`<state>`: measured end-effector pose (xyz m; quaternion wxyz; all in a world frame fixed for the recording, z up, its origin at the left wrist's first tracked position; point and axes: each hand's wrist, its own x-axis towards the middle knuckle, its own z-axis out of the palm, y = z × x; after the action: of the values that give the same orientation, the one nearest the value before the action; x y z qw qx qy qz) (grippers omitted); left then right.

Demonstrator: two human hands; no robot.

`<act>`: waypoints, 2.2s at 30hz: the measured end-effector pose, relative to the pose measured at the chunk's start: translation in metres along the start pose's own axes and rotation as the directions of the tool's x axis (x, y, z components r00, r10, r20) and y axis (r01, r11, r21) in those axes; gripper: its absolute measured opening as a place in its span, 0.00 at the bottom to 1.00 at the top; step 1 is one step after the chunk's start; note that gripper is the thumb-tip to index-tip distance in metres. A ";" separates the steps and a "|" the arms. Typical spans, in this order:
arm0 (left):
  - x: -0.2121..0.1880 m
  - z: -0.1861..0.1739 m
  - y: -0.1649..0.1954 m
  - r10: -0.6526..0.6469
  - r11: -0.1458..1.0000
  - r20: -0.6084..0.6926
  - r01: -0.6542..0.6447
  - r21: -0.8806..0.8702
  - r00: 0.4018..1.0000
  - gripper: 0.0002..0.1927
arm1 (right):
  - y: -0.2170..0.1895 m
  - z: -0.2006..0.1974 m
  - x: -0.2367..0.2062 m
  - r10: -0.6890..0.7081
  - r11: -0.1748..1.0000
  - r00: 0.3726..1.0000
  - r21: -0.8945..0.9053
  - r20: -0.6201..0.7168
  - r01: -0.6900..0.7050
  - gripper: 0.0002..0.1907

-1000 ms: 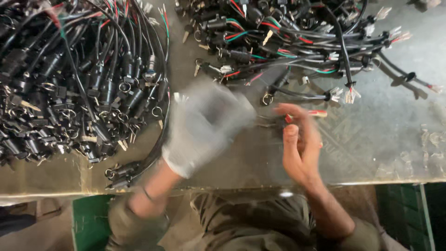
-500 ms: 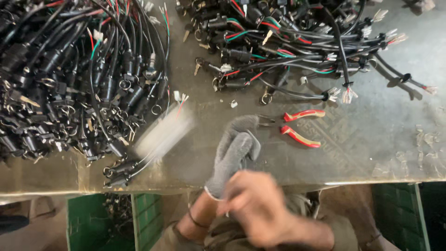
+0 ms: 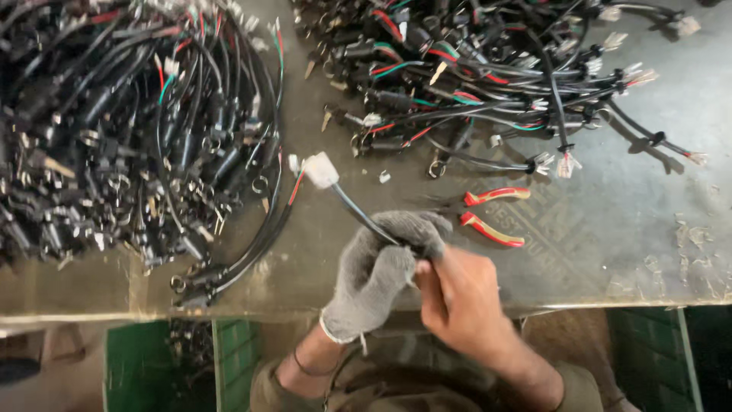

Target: The person repeatedly picks up black wire harnesses with exposed multi-colored wires, positions a metal ring terminal at the wire end, and uses red-handled pliers to crimp the terminal onto the wire. Finished harnesses are placed into a green bin below the table.

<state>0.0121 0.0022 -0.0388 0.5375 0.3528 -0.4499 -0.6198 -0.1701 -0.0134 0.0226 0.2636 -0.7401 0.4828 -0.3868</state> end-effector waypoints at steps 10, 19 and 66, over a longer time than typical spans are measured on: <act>0.001 0.082 0.021 -0.012 0.860 0.467 -0.230 0.456 0.884 0.09 | -0.016 -0.072 0.009 0.036 0.879 0.931 0.454 -0.364 0.144 0.17; 0.027 0.047 0.028 0.216 0.835 0.337 -0.352 0.423 0.916 0.08 | 0.043 -0.069 -0.001 0.319 0.450 0.876 0.871 -0.361 0.195 0.16; 0.041 0.025 0.029 0.059 0.737 0.284 -0.233 0.634 0.957 0.14 | 0.112 0.036 -0.066 0.352 0.502 0.876 0.723 0.330 -0.474 0.14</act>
<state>-0.0079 -0.0338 -0.0011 0.3655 0.4041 -0.7290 -0.4143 -0.2131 0.0037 -0.1038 0.6781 -0.4354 0.4063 -0.4308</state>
